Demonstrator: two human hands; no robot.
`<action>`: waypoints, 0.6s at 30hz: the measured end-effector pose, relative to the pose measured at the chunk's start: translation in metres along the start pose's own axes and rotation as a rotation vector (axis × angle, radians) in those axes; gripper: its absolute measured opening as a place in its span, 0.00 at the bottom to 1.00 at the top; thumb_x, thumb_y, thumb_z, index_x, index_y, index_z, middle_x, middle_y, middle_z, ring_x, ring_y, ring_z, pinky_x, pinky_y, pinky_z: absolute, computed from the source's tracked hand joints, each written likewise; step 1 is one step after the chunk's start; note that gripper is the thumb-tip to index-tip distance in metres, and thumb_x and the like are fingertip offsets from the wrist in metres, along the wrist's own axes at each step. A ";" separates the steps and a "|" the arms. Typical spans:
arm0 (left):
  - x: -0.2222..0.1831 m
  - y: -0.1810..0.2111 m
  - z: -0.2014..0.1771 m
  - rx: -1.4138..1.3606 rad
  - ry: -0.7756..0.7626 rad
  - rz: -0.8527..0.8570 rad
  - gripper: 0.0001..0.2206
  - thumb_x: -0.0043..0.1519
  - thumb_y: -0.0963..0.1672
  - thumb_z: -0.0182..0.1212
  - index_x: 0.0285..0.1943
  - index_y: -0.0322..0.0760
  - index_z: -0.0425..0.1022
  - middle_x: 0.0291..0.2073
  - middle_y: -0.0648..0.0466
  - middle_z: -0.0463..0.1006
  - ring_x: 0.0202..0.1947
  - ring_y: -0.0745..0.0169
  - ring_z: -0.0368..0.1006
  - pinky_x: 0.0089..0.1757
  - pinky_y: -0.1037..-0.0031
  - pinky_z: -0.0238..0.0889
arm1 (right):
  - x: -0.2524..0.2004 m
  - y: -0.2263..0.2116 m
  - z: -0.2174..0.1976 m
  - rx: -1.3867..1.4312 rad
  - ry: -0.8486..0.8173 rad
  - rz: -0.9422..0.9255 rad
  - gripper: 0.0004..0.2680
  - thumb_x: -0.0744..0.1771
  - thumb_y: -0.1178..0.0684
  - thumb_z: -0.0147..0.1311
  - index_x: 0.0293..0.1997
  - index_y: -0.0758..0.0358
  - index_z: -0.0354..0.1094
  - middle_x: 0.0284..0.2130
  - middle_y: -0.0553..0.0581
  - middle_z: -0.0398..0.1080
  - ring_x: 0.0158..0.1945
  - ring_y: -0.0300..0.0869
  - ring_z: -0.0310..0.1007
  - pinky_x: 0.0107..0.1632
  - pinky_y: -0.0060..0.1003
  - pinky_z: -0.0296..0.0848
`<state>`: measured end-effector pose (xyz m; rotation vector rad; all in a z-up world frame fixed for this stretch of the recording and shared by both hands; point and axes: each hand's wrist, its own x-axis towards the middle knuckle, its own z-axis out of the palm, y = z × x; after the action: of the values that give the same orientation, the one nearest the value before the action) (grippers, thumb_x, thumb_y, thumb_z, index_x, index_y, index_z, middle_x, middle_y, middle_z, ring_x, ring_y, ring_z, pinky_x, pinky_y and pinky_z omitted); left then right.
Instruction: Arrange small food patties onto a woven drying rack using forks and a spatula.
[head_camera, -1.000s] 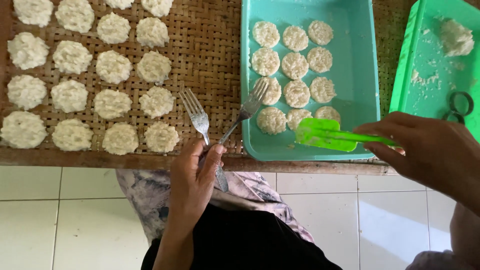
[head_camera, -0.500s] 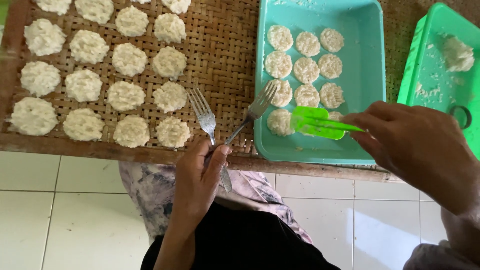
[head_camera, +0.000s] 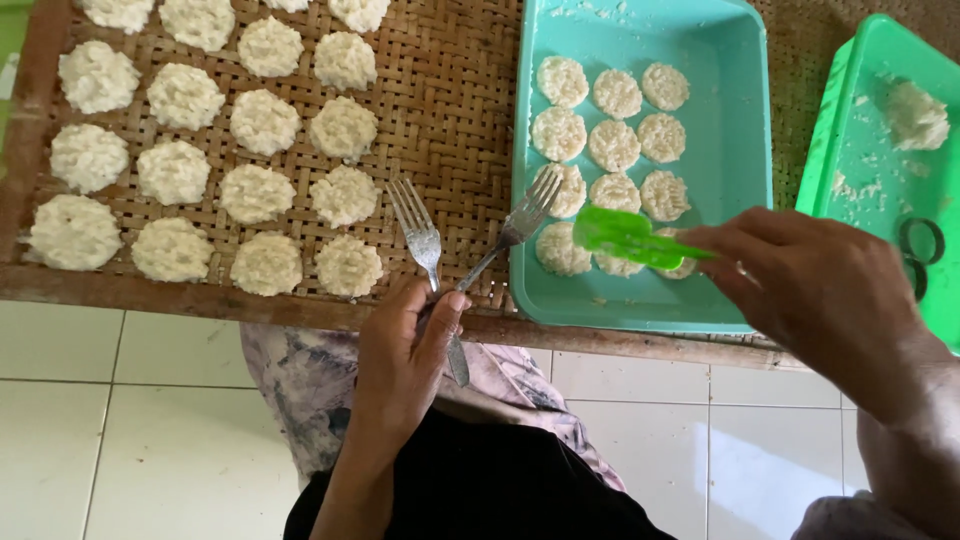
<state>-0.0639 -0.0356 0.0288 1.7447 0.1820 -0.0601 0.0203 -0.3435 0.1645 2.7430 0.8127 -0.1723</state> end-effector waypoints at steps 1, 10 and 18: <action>0.000 0.000 0.000 0.009 0.006 0.020 0.15 0.66 0.48 0.56 0.31 0.34 0.67 0.24 0.56 0.64 0.24 0.65 0.58 0.29 0.71 0.55 | -0.001 -0.002 -0.006 0.038 0.077 0.012 0.10 0.66 0.52 0.60 0.53 0.44 0.75 0.35 0.44 0.75 0.24 0.39 0.74 0.24 0.36 0.70; 0.000 -0.001 0.001 -0.021 -0.014 0.034 0.15 0.67 0.50 0.54 0.31 0.37 0.68 0.24 0.57 0.64 0.23 0.66 0.59 0.27 0.72 0.54 | -0.004 -0.004 -0.023 0.015 0.014 0.053 0.11 0.67 0.51 0.58 0.55 0.46 0.76 0.38 0.45 0.76 0.29 0.39 0.76 0.28 0.36 0.74; -0.001 -0.002 0.002 0.032 0.004 0.046 0.16 0.67 0.50 0.55 0.31 0.36 0.65 0.24 0.56 0.62 0.26 0.65 0.58 0.30 0.70 0.55 | -0.009 0.000 0.003 -0.022 0.020 0.030 0.10 0.67 0.50 0.56 0.53 0.45 0.75 0.37 0.43 0.76 0.26 0.40 0.76 0.24 0.36 0.71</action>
<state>-0.0654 -0.0372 0.0272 1.7799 0.1444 -0.0254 0.0125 -0.3488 0.1635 2.7384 0.7732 -0.1292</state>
